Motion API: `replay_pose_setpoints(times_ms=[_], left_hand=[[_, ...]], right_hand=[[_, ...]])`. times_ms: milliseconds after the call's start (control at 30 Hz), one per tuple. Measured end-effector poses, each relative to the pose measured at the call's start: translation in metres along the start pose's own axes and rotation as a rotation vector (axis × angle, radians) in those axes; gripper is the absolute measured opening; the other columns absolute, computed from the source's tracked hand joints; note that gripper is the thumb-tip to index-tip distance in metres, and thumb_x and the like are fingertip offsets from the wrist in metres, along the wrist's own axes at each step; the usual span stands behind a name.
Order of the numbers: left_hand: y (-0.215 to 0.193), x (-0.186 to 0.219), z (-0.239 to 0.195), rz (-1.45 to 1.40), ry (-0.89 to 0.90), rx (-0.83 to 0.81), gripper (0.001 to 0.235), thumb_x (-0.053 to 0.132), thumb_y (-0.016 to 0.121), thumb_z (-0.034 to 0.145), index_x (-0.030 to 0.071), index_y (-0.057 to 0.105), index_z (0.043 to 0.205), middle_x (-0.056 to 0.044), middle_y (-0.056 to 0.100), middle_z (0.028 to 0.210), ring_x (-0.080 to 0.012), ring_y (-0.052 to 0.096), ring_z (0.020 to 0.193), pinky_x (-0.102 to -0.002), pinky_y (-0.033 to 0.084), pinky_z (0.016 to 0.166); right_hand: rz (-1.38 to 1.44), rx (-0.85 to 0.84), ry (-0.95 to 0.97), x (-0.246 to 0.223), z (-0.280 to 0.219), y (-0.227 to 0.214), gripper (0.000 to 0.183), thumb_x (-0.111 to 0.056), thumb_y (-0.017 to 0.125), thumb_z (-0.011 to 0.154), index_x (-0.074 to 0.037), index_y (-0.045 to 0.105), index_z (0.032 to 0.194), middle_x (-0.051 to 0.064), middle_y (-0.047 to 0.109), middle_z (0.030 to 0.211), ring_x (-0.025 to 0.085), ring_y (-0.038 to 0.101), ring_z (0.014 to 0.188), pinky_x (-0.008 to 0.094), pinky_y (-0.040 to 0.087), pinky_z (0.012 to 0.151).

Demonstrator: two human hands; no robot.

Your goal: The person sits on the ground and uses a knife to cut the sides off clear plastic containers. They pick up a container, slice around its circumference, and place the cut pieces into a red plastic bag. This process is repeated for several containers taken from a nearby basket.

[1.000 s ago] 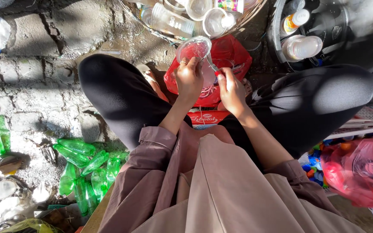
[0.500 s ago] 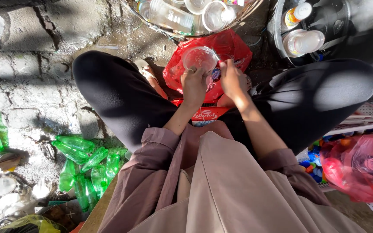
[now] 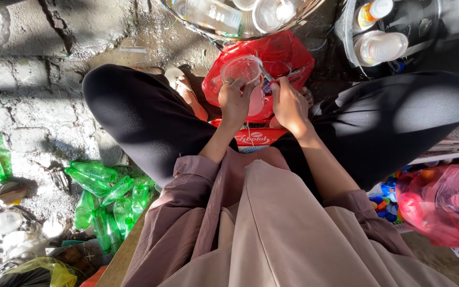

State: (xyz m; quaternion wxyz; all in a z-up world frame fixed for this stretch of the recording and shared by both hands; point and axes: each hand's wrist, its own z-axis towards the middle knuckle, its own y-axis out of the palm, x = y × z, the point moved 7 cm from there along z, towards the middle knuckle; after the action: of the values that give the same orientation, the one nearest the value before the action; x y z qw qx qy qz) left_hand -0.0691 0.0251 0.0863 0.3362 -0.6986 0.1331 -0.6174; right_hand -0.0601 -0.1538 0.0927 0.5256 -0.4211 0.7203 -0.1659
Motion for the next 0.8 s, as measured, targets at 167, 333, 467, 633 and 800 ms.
replay_pose_setpoints(times_ms=[167,333,467,633,800], left_hand=[[-0.013,0.025,-0.001,-0.041,0.037,-0.042,0.023,0.034,0.077,0.086,0.017,0.068,0.074,-0.009,0.053,0.069,-0.0345,0.063,0.065,-0.041,0.052,0.059],[0.004,0.015,-0.005,-0.057,0.149,-0.080,0.012,0.030,0.080,0.085,0.020,0.075,0.082,-0.007,0.060,0.077,-0.0349,0.066,0.070,-0.040,0.055,0.066],[0.019,0.026,-0.017,0.353,0.298,-0.113,0.012,0.024,0.070,0.085,0.025,0.072,0.097,0.000,0.064,0.072,-0.0264,0.069,0.063,-0.040,0.056,0.063],[0.026,0.031,-0.018,0.764,0.384,-0.010,0.021,0.021,0.068,0.081,0.026,0.061,0.100,0.006,0.062,0.070,-0.0162,0.070,0.057,-0.030,0.057,0.058],[0.029,0.014,-0.001,0.504,0.210,-0.052,0.006,0.024,0.056,0.093,0.026,0.056,0.098,-0.001,0.064,0.065,-0.0276,0.074,0.060,-0.041,0.058,0.055]], right_hand=[[0.362,0.026,0.138,0.048,0.041,0.018,0.046,-0.042,0.032,0.113,-0.009,0.062,0.102,0.011,0.065,0.082,0.032,0.065,0.066,0.041,0.049,0.053],[0.692,0.074,0.178,0.018,0.033,0.009,0.032,-0.034,0.056,0.106,-0.010,0.063,0.087,0.002,0.056,0.064,0.012,0.057,0.046,0.024,0.042,0.041],[0.719,0.103,0.168,0.025,0.041,0.023,0.023,-0.020,0.064,0.099,-0.011,0.063,0.078,0.003,0.054,0.054,0.012,0.055,0.041,0.023,0.041,0.039],[0.824,-0.004,0.111,0.003,0.031,0.028,0.027,-0.020,0.062,0.102,-0.008,0.062,0.077,0.007,0.054,0.056,0.013,0.055,0.044,0.024,0.041,0.040],[0.283,0.102,-0.218,-0.009,0.001,0.010,0.031,-0.026,0.040,0.118,0.001,0.055,0.113,0.027,0.059,0.073,0.045,0.064,0.058,0.048,0.045,0.039]])
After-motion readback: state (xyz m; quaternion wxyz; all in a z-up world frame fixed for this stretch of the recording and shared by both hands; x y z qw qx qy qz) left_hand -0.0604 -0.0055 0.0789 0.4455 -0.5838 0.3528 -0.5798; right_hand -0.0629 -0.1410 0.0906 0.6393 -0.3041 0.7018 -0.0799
